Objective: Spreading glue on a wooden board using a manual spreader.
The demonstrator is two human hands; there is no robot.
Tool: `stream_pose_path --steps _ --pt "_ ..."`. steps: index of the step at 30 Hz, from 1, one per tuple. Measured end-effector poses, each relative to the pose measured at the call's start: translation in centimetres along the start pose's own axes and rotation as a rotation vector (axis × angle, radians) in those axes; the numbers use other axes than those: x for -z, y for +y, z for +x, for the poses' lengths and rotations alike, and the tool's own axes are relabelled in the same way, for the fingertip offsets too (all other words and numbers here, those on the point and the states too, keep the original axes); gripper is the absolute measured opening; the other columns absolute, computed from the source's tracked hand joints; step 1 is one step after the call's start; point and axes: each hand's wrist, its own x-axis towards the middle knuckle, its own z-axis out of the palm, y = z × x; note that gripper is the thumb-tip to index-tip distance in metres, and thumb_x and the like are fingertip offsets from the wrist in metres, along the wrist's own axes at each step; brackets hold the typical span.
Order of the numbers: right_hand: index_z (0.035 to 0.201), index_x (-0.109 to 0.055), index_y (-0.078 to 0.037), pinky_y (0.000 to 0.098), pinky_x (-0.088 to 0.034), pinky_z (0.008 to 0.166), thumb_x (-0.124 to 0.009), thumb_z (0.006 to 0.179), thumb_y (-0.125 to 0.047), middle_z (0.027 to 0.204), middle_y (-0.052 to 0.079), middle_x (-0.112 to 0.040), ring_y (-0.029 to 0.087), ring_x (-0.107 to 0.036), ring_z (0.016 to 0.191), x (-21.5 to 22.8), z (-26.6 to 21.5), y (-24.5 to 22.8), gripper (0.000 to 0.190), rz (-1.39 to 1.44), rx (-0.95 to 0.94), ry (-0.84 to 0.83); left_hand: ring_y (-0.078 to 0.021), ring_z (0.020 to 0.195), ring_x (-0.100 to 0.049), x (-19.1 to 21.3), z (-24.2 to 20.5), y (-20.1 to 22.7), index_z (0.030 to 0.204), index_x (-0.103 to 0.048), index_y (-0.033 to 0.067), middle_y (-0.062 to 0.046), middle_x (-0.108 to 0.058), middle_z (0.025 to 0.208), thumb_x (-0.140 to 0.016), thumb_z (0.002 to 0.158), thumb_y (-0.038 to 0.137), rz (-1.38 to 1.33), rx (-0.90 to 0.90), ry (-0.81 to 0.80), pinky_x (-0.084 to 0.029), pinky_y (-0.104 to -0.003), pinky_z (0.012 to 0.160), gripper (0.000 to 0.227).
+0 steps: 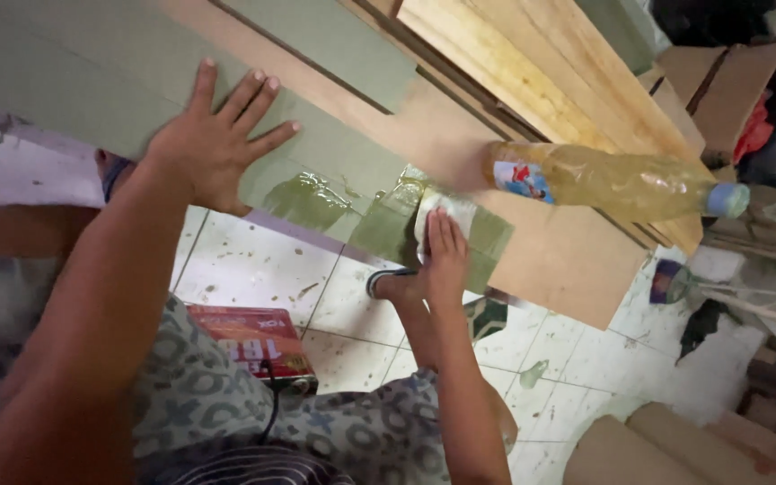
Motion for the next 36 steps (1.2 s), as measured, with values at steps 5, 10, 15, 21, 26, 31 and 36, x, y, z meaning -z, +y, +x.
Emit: stream_pose_path --steps 5,10,15,21,26,31,36 --pt "0.145 -0.055 -0.015 0.058 -0.048 0.102 -0.054 0.07 0.018 0.134 0.019 -0.067 0.045 -0.061 0.121 4.0 -1.1 1.5 0.082 -0.136 -0.109 -0.124 -0.0423 0.156 -0.003 0.0 -0.1 0.4 0.167 0.0 0.0254 -0.022 0.004 0.173 -0.021 0.059 0.1 0.078 -0.02 0.038 -0.003 -0.075 0.12 0.134" --pt "0.155 -0.044 -0.005 0.0514 -0.041 0.116 -0.05 0.087 0.004 0.154 0.021 -0.052 0.044 -0.049 0.137 -2.0 -4.6 5.1 0.069 -0.151 -0.168 -0.049 -0.0416 0.156 -0.002 -0.5 -0.3 0.7 0.166 -0.001 0.0263 -0.021 0.005 0.173 -0.026 0.054 0.101 0.064 -0.018 0.027 0.0 -0.075 0.12 0.137" --pt "0.147 -0.056 -0.004 0.0464 -0.05 0.102 -0.06 0.099 -0.014 0.141 0.014 -0.066 0.035 -0.06 0.128 0.2 -7.1 6.2 0.05 -0.225 -0.109 -0.08 -0.0401 0.156 -0.001 -0.5 0.2 0.4 0.165 0.001 0.0269 -0.018 0.008 0.174 -0.025 0.055 0.098 0.074 -0.041 0.017 0.0 -0.075 0.119 0.134" --pt "0.145 -0.06 -0.027 0.0619 -0.052 0.092 -0.06 0.081 -0.027 0.117 0.02 -0.072 0.047 -0.067 0.115 -1.7 -4.5 15.6 0.064 0.092 -1.084 -0.37 -0.0438 0.159 -0.025 3.9 0.6 1.8 0.161 -0.042 0.0269 -0.024 -0.03 0.172 -0.061 0.05 0.093 0.275 0.057 -0.431 -0.019 -0.078 0.117 0.131" --pt "0.108 -0.08 -0.012 0.0571 -0.054 0.084 -0.061 0.08 -0.039 0.096 0.019 -0.076 0.045 -0.071 0.103 -1.1 0.6 10.6 0.044 0.238 -1.083 -0.305 -0.0407 0.164 -0.017 3.6 0.9 2.2 0.165 -0.035 0.0294 -0.02 -0.022 0.177 -0.069 0.049 0.084 0.319 0.121 -0.467 -0.013 -0.073 0.123 0.132" --pt "0.1 -0.079 -0.002 0.0555 -0.055 0.079 -0.064 0.078 -0.035 0.089 0.023 -0.075 0.046 -0.073 0.096 0.0 7.2 1.3 0.042 0.328 -1.021 -0.267 -0.0377 0.165 -0.009 2.4 0.4 2.0 0.168 -0.02 0.038 -0.016 -0.013 0.179 -0.047 0.05 0.101 0.552 0.109 -0.537 -0.004 -0.075 0.123 0.136" --pt "0.102 -0.08 -0.006 0.0504 -0.056 0.076 -0.067 0.079 -0.043 0.087 0.015 -0.078 0.036 -0.076 0.096 3.7 13.7 -8.8 0.046 0.445 -0.969 -0.268 -0.0376 0.164 -0.012 3.4 0.6 2.7 0.168 -0.021 0.0369 -0.016 -0.017 0.178 -0.046 0.051 0.101 0.568 0.11 -0.509 -0.009 -0.075 0.123 0.136"
